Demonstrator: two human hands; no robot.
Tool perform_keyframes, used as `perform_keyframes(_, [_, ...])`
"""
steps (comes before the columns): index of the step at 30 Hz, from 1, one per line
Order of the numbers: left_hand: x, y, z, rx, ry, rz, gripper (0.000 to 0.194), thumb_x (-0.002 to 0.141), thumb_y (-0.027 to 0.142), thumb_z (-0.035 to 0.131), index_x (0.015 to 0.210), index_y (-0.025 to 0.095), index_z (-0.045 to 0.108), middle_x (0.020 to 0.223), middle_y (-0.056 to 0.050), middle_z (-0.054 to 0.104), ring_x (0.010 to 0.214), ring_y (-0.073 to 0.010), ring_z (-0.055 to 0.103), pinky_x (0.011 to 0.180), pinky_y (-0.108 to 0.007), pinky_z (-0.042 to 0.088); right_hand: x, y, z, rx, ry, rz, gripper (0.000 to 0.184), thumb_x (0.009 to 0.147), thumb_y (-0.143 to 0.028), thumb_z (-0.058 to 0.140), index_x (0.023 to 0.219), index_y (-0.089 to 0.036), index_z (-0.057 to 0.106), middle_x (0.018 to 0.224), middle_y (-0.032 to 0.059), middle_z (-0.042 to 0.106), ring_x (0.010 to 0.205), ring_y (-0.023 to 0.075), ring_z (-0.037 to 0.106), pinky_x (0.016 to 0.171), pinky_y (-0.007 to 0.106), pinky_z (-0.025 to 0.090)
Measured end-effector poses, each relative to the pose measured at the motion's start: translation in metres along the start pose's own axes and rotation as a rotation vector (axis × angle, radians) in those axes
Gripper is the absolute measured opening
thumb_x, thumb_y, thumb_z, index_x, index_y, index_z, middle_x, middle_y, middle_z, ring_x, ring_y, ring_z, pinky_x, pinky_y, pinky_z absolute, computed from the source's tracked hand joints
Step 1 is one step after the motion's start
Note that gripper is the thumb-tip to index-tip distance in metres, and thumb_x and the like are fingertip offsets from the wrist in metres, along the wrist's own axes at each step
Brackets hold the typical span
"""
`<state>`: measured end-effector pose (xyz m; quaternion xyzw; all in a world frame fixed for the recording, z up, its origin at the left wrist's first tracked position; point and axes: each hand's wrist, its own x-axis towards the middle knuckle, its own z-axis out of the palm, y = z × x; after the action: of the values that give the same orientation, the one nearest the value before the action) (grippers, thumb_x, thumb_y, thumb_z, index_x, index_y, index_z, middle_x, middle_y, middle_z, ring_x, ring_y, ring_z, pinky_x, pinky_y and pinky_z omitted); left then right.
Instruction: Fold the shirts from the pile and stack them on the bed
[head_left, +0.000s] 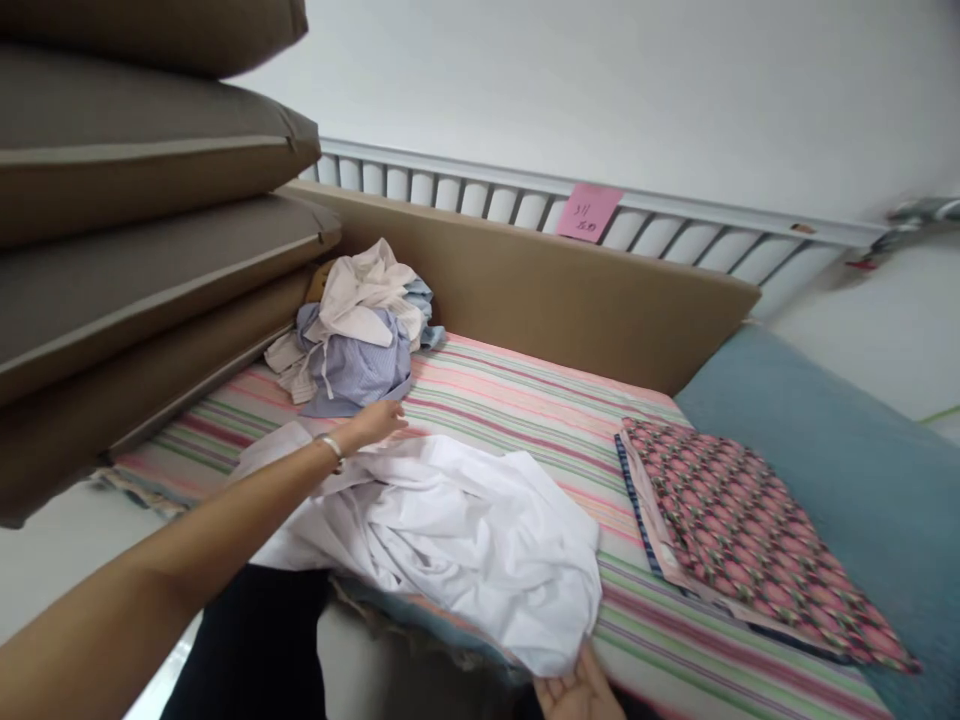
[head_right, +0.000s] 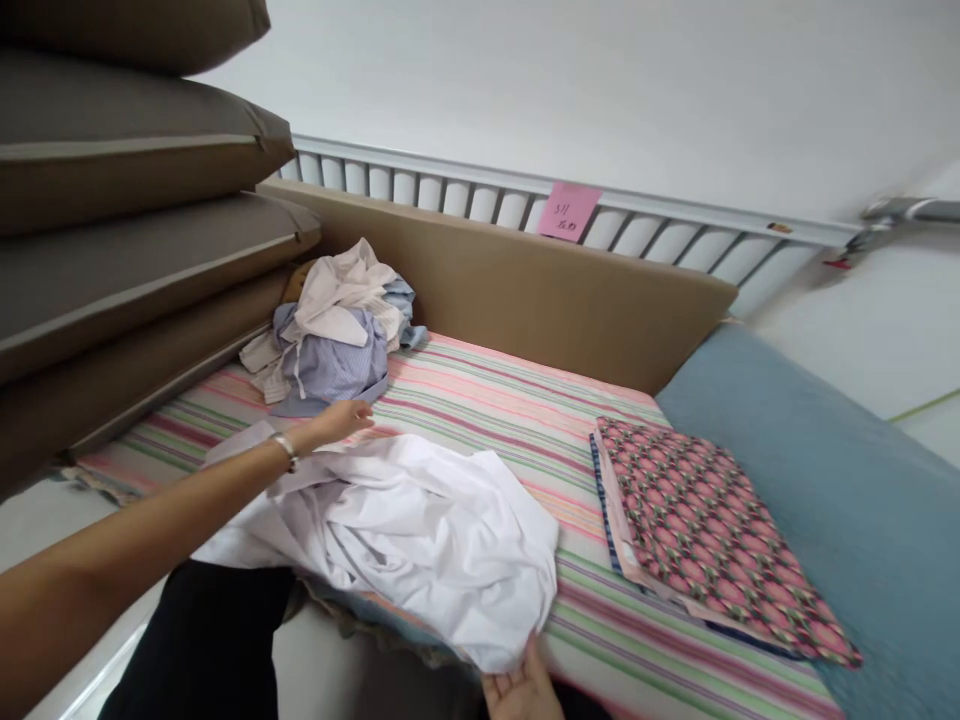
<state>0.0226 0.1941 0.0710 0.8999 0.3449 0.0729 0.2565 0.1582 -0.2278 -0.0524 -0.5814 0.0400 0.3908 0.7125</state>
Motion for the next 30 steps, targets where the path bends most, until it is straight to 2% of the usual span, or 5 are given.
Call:
perform_keyframes(6, [0.044,0.046,0.074,0.041,-0.084,0.041,0.026,0.062,0.025,0.069,0.087,0.017,0.068,0.088,-0.01,0.07,0.087,-0.0251,0.062,0.074,-0.029,0.045,-0.017,-0.001,0.022,0.211,0.036,0.125,0.038,0.062,-0.048,0.07,0.092,-0.026,0.066,0.098,0.0032,0.071,0.103,0.0232,0.062,0.088,0.041,0.052])
perform_keyframes(12, [0.038,0.049,0.057,-0.042,-0.003,0.121,0.019,0.078,0.031,0.053,0.073,0.016,0.064,0.076,-0.005,0.067,0.076,-0.0196,0.06,0.07,-0.027,0.044,-0.015,-0.018,0.048,0.283,0.122,-0.002,0.044,0.067,-0.046,0.067,0.106,-0.026,0.064,0.105,0.0025,0.069,0.111,0.0232,0.058,0.091,0.041,0.05])
perform_keyframes(17, [0.015,0.051,-0.029,-0.116,0.249,0.182,0.032,0.087,0.037,0.039,0.087,0.014,0.061,0.083,-0.004,0.064,0.079,-0.0167,0.057,0.071,-0.025,0.042,-0.02,-0.077,0.077,0.184,0.09,-0.124,0.046,0.067,-0.046,0.065,0.102,-0.017,0.064,0.097,0.0078,0.07,0.101,0.0248,0.062,0.084,0.039,0.052])
perform_keyframes(24, [-0.05,0.075,-0.228,-0.034,0.809,0.285,0.03,0.087,0.034,0.047,0.08,0.008,0.06,0.073,0.001,0.058,0.07,-0.0095,0.049,0.069,-0.02,0.037,-0.074,-0.253,0.123,-0.371,0.005,-0.656,0.027,0.068,-0.041,0.062,0.085,-0.019,0.063,0.072,0.0023,0.066,0.069,0.0178,0.06,0.063,0.028,0.046])
perform_keyframes(30, [-0.135,0.111,-0.335,0.114,1.178,0.38,0.047,0.089,0.038,0.041,0.088,-0.006,0.058,0.08,0.001,0.059,0.082,-0.0072,0.052,0.077,-0.021,0.033,-0.164,-0.378,0.166,-1.217,0.482,-1.431,0.033,0.085,-0.039,0.046,0.078,-0.013,0.064,0.07,0.0035,0.061,0.064,0.0109,0.046,0.061,0.028,0.031])
